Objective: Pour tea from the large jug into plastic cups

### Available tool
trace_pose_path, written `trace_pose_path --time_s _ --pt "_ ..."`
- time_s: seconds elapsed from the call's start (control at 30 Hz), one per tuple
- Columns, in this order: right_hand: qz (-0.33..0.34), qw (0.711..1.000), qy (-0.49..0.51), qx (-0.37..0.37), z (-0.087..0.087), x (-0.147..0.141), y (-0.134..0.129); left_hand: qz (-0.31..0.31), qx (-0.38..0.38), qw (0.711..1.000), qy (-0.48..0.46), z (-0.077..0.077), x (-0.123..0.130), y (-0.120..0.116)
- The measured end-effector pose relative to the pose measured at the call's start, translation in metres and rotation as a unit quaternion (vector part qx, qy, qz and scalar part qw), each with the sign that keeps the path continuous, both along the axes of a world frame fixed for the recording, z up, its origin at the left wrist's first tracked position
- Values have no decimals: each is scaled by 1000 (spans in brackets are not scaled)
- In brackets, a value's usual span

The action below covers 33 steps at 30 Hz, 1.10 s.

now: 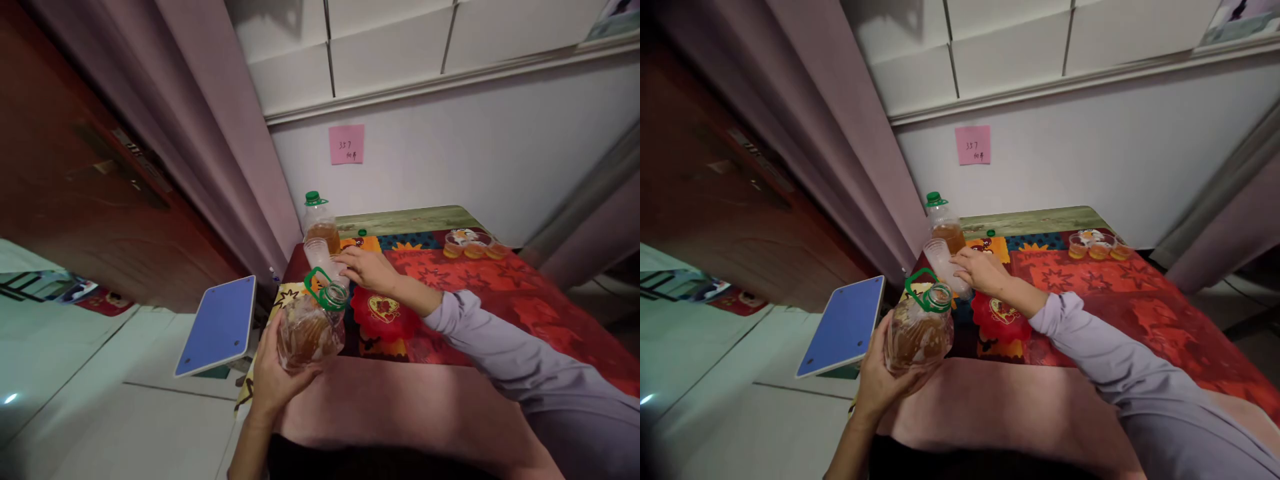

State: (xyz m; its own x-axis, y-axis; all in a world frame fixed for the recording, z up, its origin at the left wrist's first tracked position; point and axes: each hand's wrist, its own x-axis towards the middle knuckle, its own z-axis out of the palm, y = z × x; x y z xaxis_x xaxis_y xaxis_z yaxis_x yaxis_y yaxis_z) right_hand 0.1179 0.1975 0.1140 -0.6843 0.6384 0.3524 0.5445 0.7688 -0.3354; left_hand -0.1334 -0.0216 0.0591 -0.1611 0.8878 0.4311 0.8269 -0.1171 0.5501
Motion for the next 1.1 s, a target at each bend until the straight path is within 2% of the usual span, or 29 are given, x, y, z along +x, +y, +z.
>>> trace_pose_path --time_s 0.13,0.33,0.47,0.6,0.67,0.73,0.83,1.0,1.1 --pt "-5 994 -108 -16 -4 -20 4 1 13 1000 -2 0 0 0" --pt "-15 995 -97 -10 -8 -21 7 -6 27 999 -15 -1 -1 -2" --pt "-28 997 -77 -8 -3 -20 5 3 29 999 -22 -2 -1 -2" --pt "-36 999 10 2 15 -9 -4 4 33 998 -47 -3 -2 -3" --pt "-52 994 87 34 22 6 -13 1 23 997 -68 -3 -3 -3" --pt "-81 981 156 85 21 27 -25 -1 15 996 -82 -4 -4 -2" --pt "-119 966 189 128 -5 60 -43 -3 16 997 -80 -5 -6 0" --pt "-153 985 59 53 -83 88 -67 -8 20 999 -47 -4 -1 5" --pt "-179 984 -8 21 -111 88 -70 -10 25 999 -18 -1 3 8"
